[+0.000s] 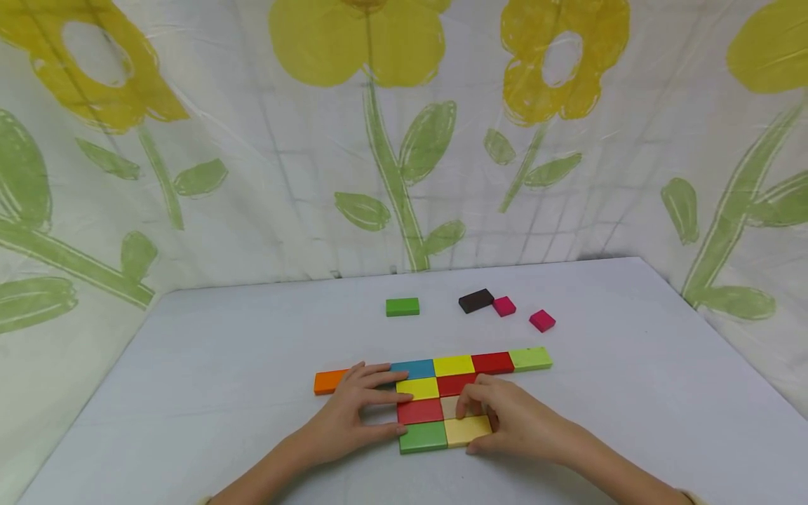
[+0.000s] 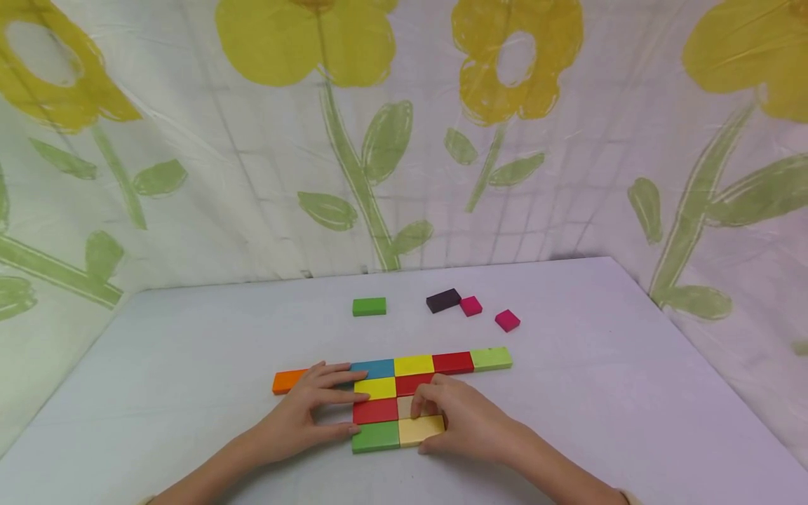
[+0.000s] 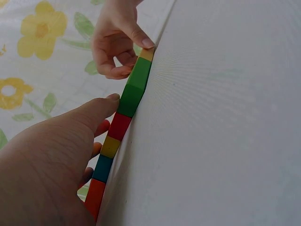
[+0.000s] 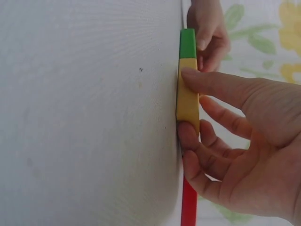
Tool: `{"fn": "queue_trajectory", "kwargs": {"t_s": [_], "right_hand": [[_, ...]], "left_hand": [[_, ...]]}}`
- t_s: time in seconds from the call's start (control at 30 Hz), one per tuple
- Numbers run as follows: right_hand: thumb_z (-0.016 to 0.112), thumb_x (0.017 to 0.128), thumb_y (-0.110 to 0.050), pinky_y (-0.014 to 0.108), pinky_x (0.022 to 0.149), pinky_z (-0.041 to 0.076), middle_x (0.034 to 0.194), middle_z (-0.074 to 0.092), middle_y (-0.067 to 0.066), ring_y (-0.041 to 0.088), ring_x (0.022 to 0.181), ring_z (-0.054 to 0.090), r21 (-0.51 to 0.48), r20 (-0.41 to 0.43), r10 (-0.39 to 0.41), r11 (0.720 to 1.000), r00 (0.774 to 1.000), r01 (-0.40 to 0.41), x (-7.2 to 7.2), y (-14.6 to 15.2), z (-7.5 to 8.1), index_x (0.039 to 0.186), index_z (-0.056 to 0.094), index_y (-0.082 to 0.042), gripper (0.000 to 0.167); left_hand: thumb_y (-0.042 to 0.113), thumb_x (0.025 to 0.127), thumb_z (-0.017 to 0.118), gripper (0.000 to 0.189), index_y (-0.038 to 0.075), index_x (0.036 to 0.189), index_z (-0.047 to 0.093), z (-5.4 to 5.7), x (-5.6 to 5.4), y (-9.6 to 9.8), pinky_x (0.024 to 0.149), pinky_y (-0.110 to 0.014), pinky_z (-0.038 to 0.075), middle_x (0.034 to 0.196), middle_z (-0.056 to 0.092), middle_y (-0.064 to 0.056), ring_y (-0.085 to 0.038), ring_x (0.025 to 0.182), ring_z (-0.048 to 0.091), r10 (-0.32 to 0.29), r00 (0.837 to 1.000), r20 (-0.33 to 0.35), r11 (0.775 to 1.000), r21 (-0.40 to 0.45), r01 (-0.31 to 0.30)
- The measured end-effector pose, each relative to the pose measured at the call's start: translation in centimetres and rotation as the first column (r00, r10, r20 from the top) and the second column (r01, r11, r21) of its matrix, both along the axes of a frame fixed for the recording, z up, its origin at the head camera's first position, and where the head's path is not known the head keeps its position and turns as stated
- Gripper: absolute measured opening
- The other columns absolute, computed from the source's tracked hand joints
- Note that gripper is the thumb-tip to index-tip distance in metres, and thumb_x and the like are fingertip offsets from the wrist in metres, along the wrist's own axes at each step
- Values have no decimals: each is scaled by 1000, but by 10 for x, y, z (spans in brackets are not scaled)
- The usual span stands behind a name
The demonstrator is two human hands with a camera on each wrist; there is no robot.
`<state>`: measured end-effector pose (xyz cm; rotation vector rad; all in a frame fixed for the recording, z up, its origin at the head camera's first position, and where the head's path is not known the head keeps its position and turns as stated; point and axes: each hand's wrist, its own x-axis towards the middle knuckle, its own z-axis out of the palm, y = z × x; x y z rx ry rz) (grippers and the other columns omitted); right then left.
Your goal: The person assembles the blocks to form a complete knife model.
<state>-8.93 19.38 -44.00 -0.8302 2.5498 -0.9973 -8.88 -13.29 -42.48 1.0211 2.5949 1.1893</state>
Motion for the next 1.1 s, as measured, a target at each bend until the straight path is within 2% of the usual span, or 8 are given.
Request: {"fn": "queue_trajectory", "kwargs": {"t_s": [0.07, 0.3, 0.47, 0.57, 0.67, 0.9, 1.1], "right_hand": [[90, 81, -48, 20, 66, 52, 96, 58, -12, 5, 84, 56, -16, -6, 11, 1000, 1000, -11, 4, -2, 9, 109, 67, -34, 39], [92, 81, -38, 21, 68, 54, 96, 59, -10, 6, 78, 59, -16, 53, -3, 1000, 999, 4, 13, -10, 46, 107, 67, -28, 37], [92, 83, -31, 22, 69, 55, 100, 62, -7, 5, 76, 60, -47, 11, 1, 999, 1000, 0, 11, -5, 59, 108, 66, -20, 37], [91, 84, -27, 23, 68, 55, 101, 64, -6, 6, 76, 60, -51, 35, -33, 998, 999, 35, 8, -4, 67, 109, 67, -17, 35], [89, 86, -24, 23, 69, 56, 101, 66, -4, 8, 77, 60, -49, 23, -50, 998, 999, 51, 0, -2, 75, 109, 68, -15, 33], [86, 89, -20, 23, 68, 57, 101, 70, 3, 9, 78, 61, -62, -67, -77, 995, 995, 73, -27, 1, 84, 114, 69, -9, 33], [83, 92, -18, 26, 75, 58, 104, 69, 12, 15, 88, 66, -77, -88, -126, 990, 988, 119, -54, 3, 89, 116, 69, -4, 31]], "left_hand": [[44, 92, 81, 40, 28, 129, 78, 0, 0, 0, 123, -74, 17, 150, 61, 8, -31, 147, 45, 1, 1000, -1, 1000, -3, -1], [44, 93, 81, 40, 28, 129, 78, -1, 1, -2, 122, -74, 18, 149, 61, 9, -30, 147, 46, 9, 1000, -13, 1000, -7, -10], [45, 93, 81, 41, 29, 130, 77, -1, 0, -1, 123, -73, 18, 150, 61, 9, -30, 147, 45, 7, 1000, -15, 1000, -11, -7], [46, 93, 80, 41, 30, 130, 77, -2, 0, -1, 123, -72, 18, 150, 60, 10, -30, 148, 45, 5, 1000, -9, 1000, -14, -5], [46, 93, 80, 41, 30, 130, 77, -2, 0, -1, 124, -72, 18, 150, 60, 10, -30, 148, 44, 5, 1000, -8, 1000, -13, -5], [46, 93, 81, 40, 30, 130, 77, -2, 0, -1, 124, -72, 17, 150, 60, 11, -30, 148, 44, 8, 1000, -7, 1000, -11, -8], [46, 93, 81, 40, 30, 130, 77, -1, 0, -1, 124, -72, 17, 150, 60, 11, -30, 148, 44, 8, 1000, -12, 1000, -8, -8]]}}
